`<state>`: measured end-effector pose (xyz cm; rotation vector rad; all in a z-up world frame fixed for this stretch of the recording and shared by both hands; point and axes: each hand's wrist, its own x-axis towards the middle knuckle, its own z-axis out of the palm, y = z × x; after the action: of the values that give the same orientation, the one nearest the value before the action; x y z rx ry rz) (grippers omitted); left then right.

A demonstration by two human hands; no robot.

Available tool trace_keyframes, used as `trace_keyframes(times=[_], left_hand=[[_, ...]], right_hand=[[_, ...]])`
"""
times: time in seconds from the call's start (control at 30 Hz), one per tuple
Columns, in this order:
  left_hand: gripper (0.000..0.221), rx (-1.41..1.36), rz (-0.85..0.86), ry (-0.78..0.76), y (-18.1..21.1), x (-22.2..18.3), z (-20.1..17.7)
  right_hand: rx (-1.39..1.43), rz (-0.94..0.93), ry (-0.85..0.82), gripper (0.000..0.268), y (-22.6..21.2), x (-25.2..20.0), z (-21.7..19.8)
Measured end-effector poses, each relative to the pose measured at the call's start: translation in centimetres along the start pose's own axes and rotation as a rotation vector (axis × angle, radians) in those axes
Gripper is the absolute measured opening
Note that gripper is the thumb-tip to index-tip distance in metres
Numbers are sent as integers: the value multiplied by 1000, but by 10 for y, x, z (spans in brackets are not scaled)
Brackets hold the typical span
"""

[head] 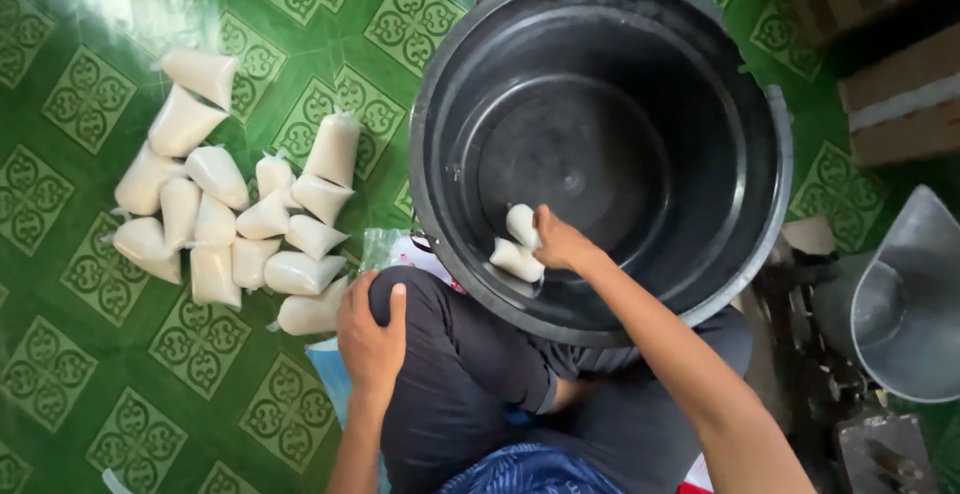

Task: The person is sitting on the floor, picking up small plastic bags filled with a white substance and placing them into a large black basin.

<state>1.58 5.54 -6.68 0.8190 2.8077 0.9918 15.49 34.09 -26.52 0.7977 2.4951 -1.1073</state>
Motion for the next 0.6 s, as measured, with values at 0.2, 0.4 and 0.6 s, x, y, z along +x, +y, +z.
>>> trace_keyframes(times=[0.2,0.4,0.6], left_hand=[[30,-155,-69,-69,-8,17,-5],[44,-763,-498,-205,-54,41,2],[67,-82,-236,17,-191,65,101]], right_hand=[[-224,41,-116,50,-14,-16,-23],[-67,-25,169,50,-133,-122,-91],[-96,230,417,30,-140,-192,-34]])
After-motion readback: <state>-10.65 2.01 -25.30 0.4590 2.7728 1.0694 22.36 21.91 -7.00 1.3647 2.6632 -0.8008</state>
